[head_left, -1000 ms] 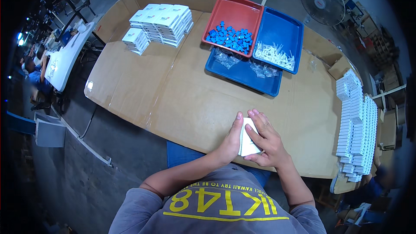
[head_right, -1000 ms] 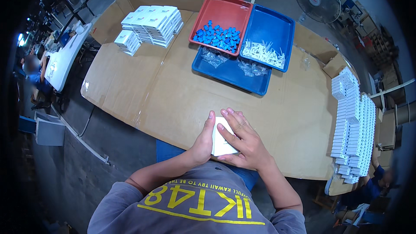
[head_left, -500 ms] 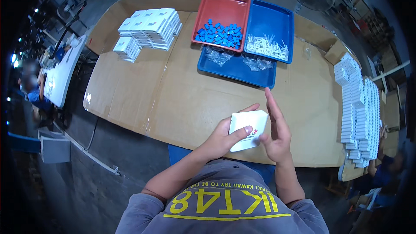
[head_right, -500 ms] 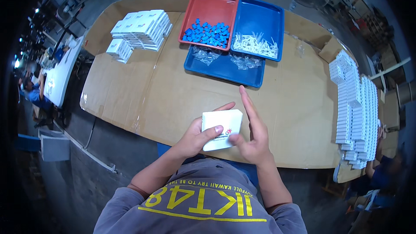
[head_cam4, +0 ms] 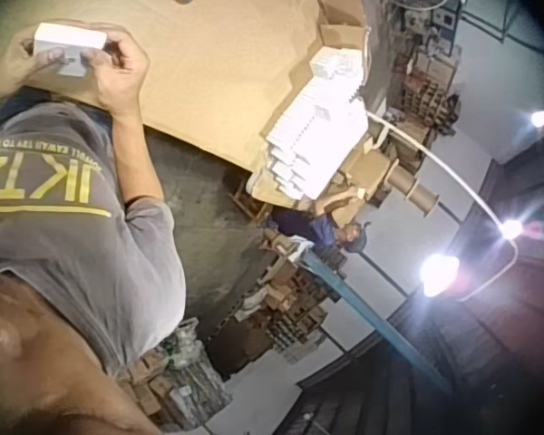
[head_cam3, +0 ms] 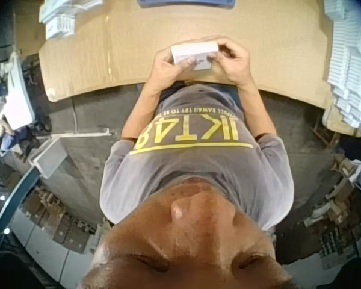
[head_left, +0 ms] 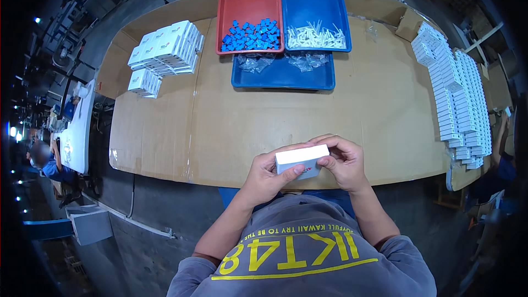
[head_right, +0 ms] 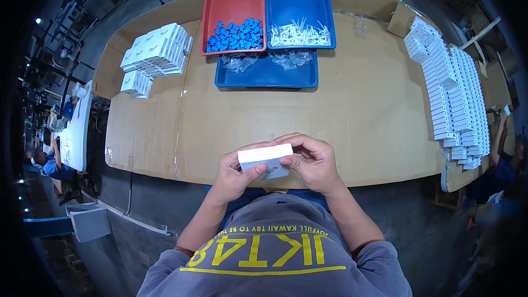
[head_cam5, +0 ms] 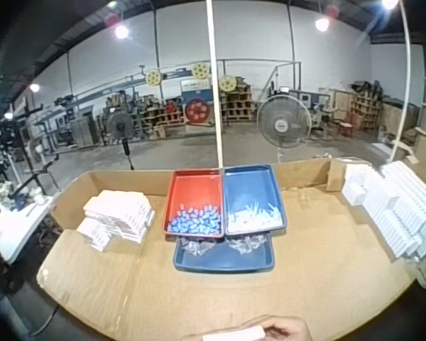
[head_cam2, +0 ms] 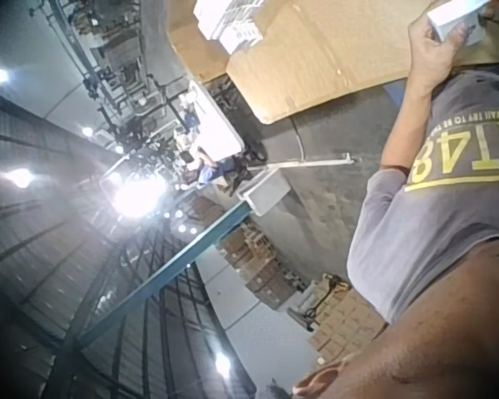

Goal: The person assembles small white plastic components and blue pins onto a circuit plate by hand.

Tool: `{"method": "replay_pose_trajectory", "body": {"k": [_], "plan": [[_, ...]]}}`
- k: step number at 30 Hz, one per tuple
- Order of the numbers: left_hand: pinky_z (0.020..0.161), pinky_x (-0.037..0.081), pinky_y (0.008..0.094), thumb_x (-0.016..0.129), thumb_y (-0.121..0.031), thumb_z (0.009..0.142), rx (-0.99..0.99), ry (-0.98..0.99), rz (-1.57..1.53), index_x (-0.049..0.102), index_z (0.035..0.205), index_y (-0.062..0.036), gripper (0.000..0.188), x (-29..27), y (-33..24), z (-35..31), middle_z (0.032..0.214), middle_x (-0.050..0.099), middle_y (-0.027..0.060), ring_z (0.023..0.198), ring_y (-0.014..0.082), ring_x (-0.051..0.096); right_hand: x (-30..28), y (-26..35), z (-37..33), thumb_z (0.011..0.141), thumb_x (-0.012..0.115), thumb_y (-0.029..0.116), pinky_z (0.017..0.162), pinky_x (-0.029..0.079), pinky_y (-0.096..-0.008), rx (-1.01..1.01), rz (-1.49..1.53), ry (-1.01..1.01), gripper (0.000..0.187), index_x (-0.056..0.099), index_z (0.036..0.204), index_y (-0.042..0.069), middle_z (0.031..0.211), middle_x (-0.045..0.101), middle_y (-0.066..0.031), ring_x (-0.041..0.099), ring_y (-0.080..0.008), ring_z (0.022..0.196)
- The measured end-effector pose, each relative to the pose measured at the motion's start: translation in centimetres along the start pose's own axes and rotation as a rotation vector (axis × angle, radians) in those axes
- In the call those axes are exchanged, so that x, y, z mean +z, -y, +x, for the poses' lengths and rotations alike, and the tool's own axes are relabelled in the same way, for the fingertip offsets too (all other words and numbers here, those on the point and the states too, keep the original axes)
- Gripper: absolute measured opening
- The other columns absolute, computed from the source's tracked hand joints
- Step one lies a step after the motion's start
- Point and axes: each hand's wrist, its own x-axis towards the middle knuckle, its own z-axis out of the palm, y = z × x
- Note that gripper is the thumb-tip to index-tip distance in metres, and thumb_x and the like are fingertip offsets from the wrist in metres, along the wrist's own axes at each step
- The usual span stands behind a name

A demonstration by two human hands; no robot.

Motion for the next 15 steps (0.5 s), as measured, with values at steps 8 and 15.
{"method": "replay_pose_trajectory", "body": {"k": [8, 15], "plan": [[0.102, 0.052, 0.032, 0.067, -0.021, 0.105, -0.024, -0.219, -0.169, 0.055, 0.147, 0.0034, 0.049, 0.3, 2.0, 0.0, 0.131, 0.068, 0.0101, 0.117, 0.0151, 0.065, 2.2, -1.1, 0.8, 0.095, 0.077, 0.003, 0.102, 0.056, -0.0336, 0.178, 0.112, -0.145, 0.035, 0.064, 0.126, -0.007, 0.132, 0.066, -0.0156, 0.065, -0.0187, 0.119], [0.115, 0.041, 0.0353, 0.06, -0.026, 0.108, -0.007, -0.37, -0.376, 0.041, 0.157, -0.0014, 0.057, -0.2, 2.7, 0.5, 0.141, 0.059, 0.0122, 0.132, 0.0191, 0.056, 1.4, -3.0, -0.2, 0.09, 0.079, -0.004, 0.107, 0.053, -0.0345, 0.207, 0.101, -0.128, 0.034, 0.063, 0.12, -0.003, 0.136, 0.063, -0.0143, 0.063, -0.0179, 0.123]]}}
